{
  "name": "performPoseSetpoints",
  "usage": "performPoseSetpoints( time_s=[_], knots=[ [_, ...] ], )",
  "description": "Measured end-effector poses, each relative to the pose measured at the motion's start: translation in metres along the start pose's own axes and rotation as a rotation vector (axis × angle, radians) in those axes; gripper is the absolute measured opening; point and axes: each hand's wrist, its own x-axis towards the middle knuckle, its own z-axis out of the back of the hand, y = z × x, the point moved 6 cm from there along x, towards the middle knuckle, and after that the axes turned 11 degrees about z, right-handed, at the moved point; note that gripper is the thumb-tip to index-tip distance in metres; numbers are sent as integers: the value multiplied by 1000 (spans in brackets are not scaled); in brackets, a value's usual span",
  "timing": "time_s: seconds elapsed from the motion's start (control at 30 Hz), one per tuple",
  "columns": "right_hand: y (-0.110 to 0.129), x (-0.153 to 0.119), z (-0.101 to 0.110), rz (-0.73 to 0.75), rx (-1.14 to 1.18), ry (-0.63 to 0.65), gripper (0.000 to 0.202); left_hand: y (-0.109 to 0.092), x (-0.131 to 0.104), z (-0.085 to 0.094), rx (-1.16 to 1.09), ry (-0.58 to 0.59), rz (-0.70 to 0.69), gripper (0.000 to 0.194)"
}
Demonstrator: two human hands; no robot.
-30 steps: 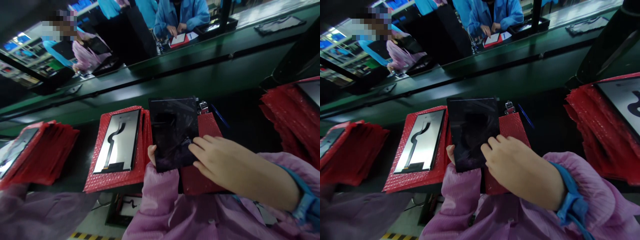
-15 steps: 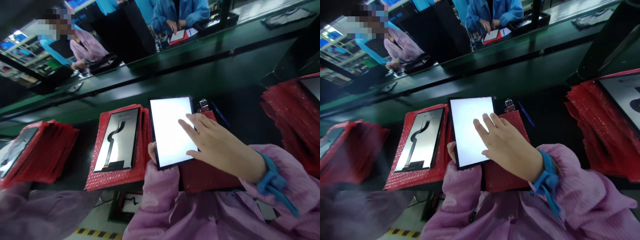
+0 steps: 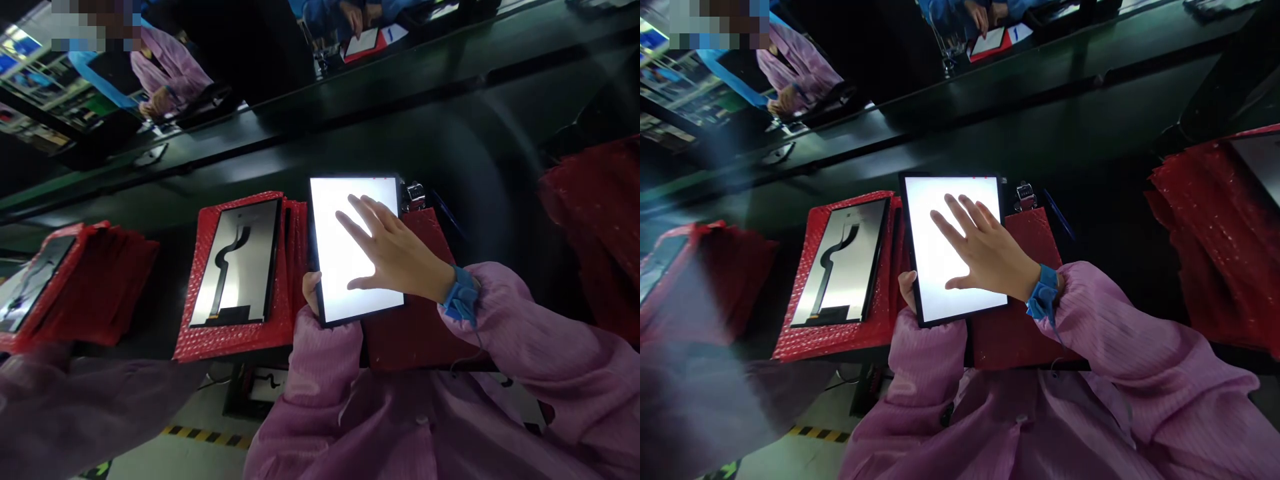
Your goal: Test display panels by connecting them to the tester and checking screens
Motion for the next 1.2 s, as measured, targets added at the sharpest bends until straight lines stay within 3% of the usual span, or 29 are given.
performPoseSetpoints(
  time_s=[0.07,0.17,0.27,0.43,0.6,0.7,0.83,0.97,1.07,1.2],
  knots=[
    [1,1,-1,22,-35,22,85,0,0,-6,-51,54,10,45],
    [5,4,-3,72,-63,60,39,-2,2,-5,-62,42,1,45],
    [9,6,-2,114,-71,71,20,-4,4,-3,-49,37,-15,47],
    [4,3,28,91,-18,-71,21,-2,5,0,-14,12,-2,47],
    [-48,-14,67,-319,-128,-292,35,-2,1,2,-85,22,0,41],
    [-80,-23,65,-451,-111,-308,35,-5,-1,-3,-116,59,7,41],
    [-103,-27,54,-479,-35,-297,24,-7,-3,-9,-139,67,-2,33],
    [-101,-28,57,-481,-39,-323,19,-7,-4,-8,-174,72,0,33],
    [-86,-24,68,-424,15,-304,17,-6,-2,-5,-181,75,0,32],
    [-42,-12,84,-121,278,-48,18,-9,2,4,-66,31,-64,40]
  ],
)
